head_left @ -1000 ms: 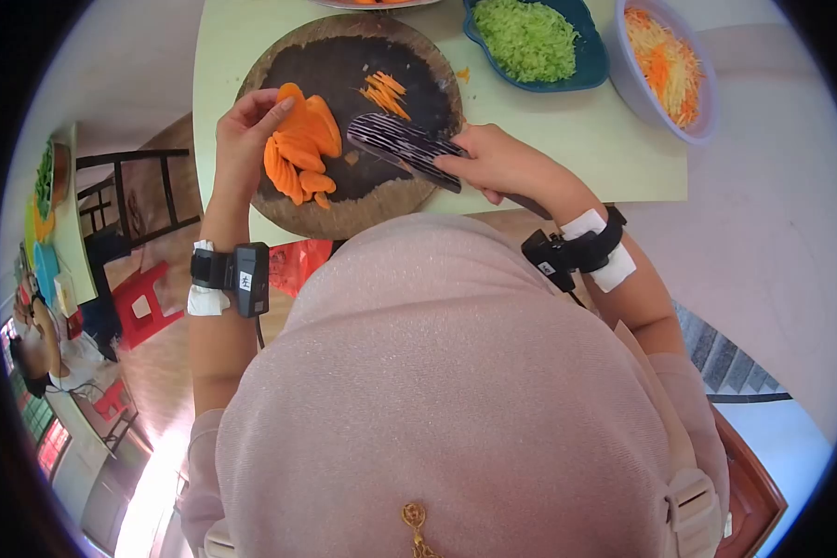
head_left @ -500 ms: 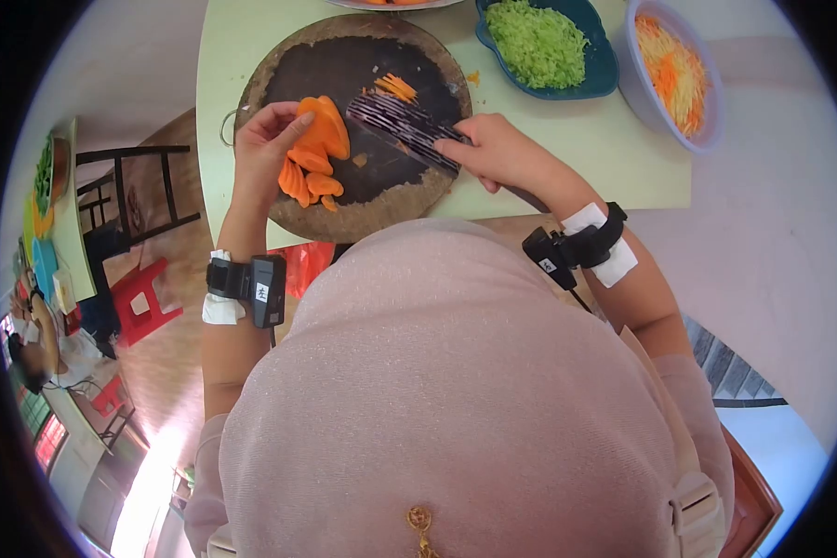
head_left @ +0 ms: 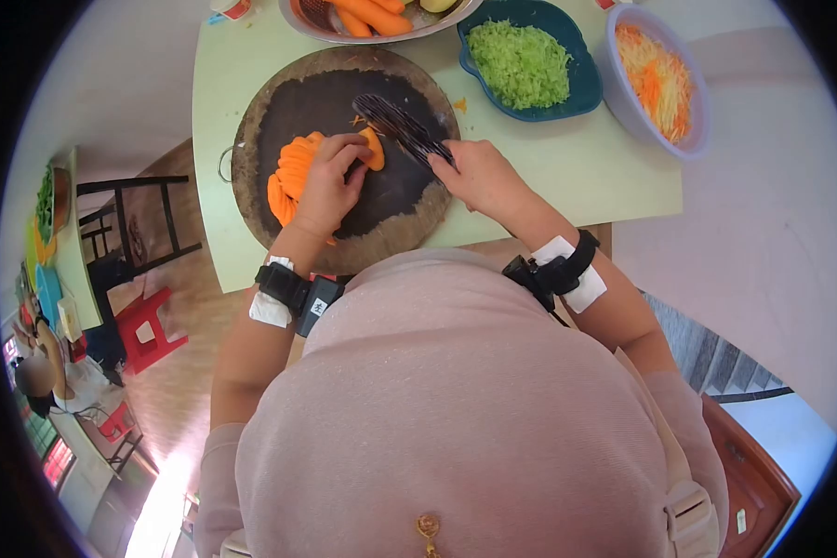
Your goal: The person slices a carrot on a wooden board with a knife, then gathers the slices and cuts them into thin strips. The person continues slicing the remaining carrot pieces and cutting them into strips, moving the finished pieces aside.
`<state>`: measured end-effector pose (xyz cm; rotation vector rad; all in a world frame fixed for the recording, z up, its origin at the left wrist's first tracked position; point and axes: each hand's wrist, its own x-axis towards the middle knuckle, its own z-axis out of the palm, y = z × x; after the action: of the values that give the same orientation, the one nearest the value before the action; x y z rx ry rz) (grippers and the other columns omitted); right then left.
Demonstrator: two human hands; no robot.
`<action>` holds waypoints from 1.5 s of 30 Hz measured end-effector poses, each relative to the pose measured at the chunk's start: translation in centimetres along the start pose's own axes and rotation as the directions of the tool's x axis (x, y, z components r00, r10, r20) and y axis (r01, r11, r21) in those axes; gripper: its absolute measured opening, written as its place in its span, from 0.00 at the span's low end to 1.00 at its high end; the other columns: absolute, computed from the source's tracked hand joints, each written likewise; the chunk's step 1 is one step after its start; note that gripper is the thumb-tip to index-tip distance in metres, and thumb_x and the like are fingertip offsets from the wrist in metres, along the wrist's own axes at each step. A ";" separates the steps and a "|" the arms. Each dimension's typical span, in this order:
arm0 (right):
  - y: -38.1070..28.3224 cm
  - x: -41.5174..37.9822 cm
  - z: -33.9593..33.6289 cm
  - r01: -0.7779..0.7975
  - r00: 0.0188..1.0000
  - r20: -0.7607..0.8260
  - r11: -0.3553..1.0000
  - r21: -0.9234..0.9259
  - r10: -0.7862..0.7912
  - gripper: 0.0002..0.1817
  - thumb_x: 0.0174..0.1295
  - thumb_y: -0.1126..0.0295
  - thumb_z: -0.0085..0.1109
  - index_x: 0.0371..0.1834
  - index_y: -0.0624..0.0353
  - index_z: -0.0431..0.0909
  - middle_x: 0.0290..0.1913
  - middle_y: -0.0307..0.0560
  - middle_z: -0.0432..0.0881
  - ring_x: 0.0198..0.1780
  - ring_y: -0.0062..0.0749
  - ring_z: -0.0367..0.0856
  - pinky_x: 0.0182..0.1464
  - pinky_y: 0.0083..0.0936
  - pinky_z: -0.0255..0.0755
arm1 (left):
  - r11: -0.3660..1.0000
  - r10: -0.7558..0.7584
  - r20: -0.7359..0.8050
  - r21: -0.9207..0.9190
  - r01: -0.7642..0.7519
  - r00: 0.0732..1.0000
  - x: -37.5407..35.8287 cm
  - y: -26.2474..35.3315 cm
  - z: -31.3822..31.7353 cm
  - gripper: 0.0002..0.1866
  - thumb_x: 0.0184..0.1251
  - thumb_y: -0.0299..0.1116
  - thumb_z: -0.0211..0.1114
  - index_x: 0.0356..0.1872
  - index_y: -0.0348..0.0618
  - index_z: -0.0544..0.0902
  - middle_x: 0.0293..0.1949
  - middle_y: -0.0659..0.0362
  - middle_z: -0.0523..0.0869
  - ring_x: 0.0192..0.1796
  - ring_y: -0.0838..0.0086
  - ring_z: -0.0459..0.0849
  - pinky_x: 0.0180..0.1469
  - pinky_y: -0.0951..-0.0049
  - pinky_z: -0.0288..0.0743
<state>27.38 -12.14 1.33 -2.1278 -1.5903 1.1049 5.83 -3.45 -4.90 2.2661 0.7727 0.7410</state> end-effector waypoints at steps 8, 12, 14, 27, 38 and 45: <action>0.1 0.1 0.1 -0.008 1.000 0.000 1.000 -0.007 0.008 0.18 0.65 0.58 0.52 0.33 0.63 0.81 0.31 0.61 0.82 0.36 0.59 0.81 0.41 0.47 0.75 | 0.995 -0.074 0.064 -0.059 0.078 0.995 0.0 0.5 -1.1 0.11 0.53 0.19 0.66 0.39 0.38 0.81 0.47 0.55 0.80 0.49 0.58 0.79 0.51 0.65 0.75; -0.3 0.1 -0.2 0.002 1.000 -0.017 0.999 -0.032 -0.003 0.18 0.66 0.58 0.52 0.32 0.63 0.80 0.30 0.62 0.82 0.35 0.59 0.81 0.40 0.48 0.75 | 0.984 0.070 0.061 0.160 -0.079 0.996 -0.1 0.3 -0.9 0.11 0.52 0.23 0.68 0.38 0.40 0.81 0.47 0.55 0.80 0.48 0.58 0.79 0.51 0.64 0.75; -0.2 0.1 -0.1 -0.010 1.000 0.000 1.000 -0.017 0.010 0.18 0.66 0.58 0.52 0.32 0.63 0.80 0.28 0.62 0.81 0.35 0.60 0.81 0.39 0.48 0.75 | 0.984 0.064 0.064 0.164 -0.074 0.996 0.0 0.5 -1.2 0.11 0.52 0.23 0.68 0.38 0.40 0.81 0.47 0.55 0.80 0.48 0.58 0.79 0.51 0.64 0.75; -0.8 -0.2 -0.7 -0.077 0.996 0.059 0.988 0.134 0.069 0.19 0.69 0.59 0.53 0.32 0.69 0.76 0.14 0.51 0.76 0.12 0.36 0.77 0.20 0.31 0.72 | 0.940 -0.328 -0.273 0.004 0.342 0.905 -3.0 -1.9 -10.9 0.09 0.57 0.21 0.66 0.40 0.39 0.83 0.42 0.53 0.83 0.45 0.59 0.83 0.49 0.68 0.77; -1.2 -0.3 -1.2 -0.107 0.992 0.080 0.984 0.142 0.097 0.20 0.69 0.59 0.53 0.33 0.70 0.76 0.15 0.48 0.75 0.12 0.32 0.77 0.18 0.28 0.71 | 0.968 -0.152 0.192 0.225 0.107 0.969 -7.1 2.5 -7.7 0.12 0.51 0.19 0.67 0.39 0.37 0.83 0.44 0.56 0.81 0.50 0.62 0.78 0.54 0.66 0.75; -1.0 -0.3 -0.7 -0.111 0.993 0.057 0.980 0.163 0.103 0.20 0.69 0.58 0.53 0.33 0.69 0.77 0.14 0.47 0.74 0.12 0.32 0.76 0.19 0.29 0.71 | 0.973 -0.180 0.154 0.173 0.152 0.972 -6.9 2.4 -7.6 0.10 0.52 0.21 0.66 0.37 0.37 0.84 0.41 0.57 0.82 0.47 0.62 0.79 0.52 0.66 0.75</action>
<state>27.13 -11.88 2.57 -2.1114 -1.3642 1.2849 -3.05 -6.79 -0.38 2.3342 0.9553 0.4149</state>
